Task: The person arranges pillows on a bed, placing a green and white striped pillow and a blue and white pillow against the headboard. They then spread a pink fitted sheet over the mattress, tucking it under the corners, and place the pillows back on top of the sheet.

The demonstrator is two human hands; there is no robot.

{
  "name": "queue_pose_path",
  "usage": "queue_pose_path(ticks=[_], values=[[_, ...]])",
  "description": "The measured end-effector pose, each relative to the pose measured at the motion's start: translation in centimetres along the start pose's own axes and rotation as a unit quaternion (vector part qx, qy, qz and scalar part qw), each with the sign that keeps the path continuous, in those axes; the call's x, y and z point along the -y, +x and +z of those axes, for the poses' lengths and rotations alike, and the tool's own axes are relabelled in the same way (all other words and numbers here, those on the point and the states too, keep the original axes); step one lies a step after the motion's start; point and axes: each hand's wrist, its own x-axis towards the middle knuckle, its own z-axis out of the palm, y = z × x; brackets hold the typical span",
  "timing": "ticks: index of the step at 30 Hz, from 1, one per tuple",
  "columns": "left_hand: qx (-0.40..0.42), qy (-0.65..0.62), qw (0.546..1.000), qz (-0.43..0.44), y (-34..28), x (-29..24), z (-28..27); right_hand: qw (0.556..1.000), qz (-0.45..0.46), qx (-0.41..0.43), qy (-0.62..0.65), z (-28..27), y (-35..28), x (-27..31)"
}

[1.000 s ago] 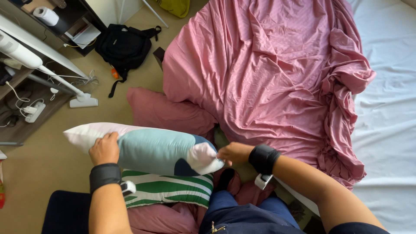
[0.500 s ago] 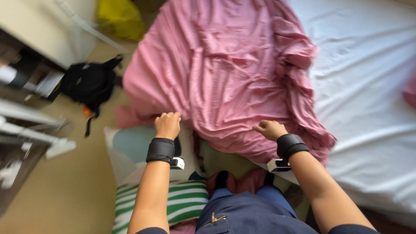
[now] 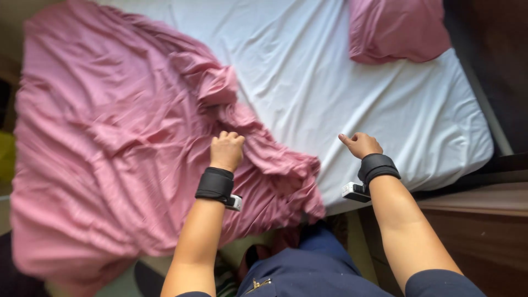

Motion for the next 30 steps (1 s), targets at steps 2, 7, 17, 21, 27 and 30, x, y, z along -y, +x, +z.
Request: queue_pose_path(ticks=[2, 7, 17, 21, 27, 30], values=[[0.013, -0.011, 1.0, 0.019, 4.4, -4.3, 2.7, 1.0, 0.021, -0.011, 0.011, -2.1, 3.7, -1.4], [0.068, -0.049, 0.996, 0.043, 11.0, -14.3, 7.0, 0.998, 0.051, -0.017, 0.03, -7.0, 12.2, -2.3], [0.204, -0.106, 0.973, -0.009, 18.0, -21.9, 9.9, 0.986, -0.123, -0.089, 0.068, -5.1, 29.2, 1.8], [0.241, -0.117, 0.963, -0.035, 19.7, -21.4, 10.8, 0.987, -0.033, -0.112, 0.108, -5.2, 30.0, 5.4], [0.279, -0.115, 0.95, -0.079, 20.2, -19.7, 12.2, 0.993, 0.076, -0.072, 0.055, -7.0, 32.3, 7.7], [0.297, -0.098, 0.947, -0.077, 19.6, -19.3, 13.0, 0.991, 0.095, -0.073, 0.051, -7.4, 34.3, 7.8]])
